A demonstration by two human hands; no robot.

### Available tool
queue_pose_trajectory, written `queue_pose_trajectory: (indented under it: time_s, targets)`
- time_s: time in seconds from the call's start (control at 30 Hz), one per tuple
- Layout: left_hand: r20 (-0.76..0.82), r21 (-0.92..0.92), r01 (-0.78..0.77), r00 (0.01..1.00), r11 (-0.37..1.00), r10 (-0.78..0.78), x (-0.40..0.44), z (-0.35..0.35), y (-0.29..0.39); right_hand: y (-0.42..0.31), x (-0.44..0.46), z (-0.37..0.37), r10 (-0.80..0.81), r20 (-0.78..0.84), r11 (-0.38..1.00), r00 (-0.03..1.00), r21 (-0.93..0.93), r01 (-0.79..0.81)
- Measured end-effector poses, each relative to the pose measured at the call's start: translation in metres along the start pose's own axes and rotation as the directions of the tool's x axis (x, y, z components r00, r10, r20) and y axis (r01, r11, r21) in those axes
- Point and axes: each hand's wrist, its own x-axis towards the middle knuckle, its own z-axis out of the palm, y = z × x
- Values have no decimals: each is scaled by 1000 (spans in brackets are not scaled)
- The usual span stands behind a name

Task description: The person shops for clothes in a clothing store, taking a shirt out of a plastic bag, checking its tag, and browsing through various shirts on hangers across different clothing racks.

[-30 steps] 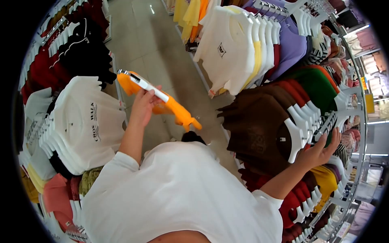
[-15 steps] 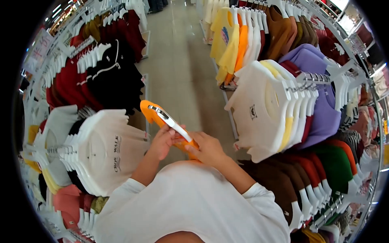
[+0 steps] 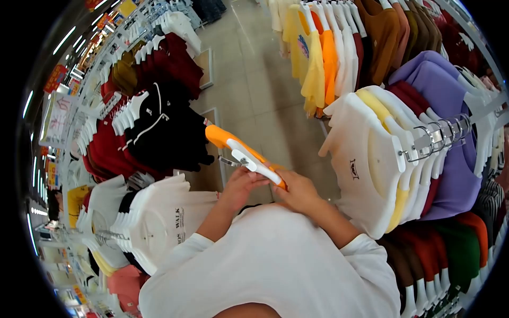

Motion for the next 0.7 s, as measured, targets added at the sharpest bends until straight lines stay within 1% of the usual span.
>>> queue_pose_trajectory:
  time_s: [0.1,0.2,0.33,0.47,0.53,0.57,0.63,0.7]
  targets:
    - [-10,25,-1,1000,1000,1,20,6,6,6,10,-8,16,-53,1000,998,15,-16]
    - [13,18,1,1000,1000,-1,42,8,11,14,21,-16,52,-89,998,995,30,-49]
    - [122,43,36,992,998,-41,86,-7,11,25,39,-22,100,-171,995,980,38,-95]
    - [197,67,86,976,994,-97,135,-9,22,28,60,-31,182,-259,977,949,157,-145]
    - [236,69,105,965,992,-118,165,-13,30,29,74,-36,212,-338,961,917,245,-131]
    - [264,69,112,956,991,-126,183,-18,35,31,85,-39,206,-411,961,888,255,-105]
    - [322,55,121,937,991,-132,221,-28,47,34,107,-43,196,-563,961,803,273,-43]
    - [374,17,126,919,992,-123,258,-35,67,36,131,-54,148,-694,988,705,142,-67]
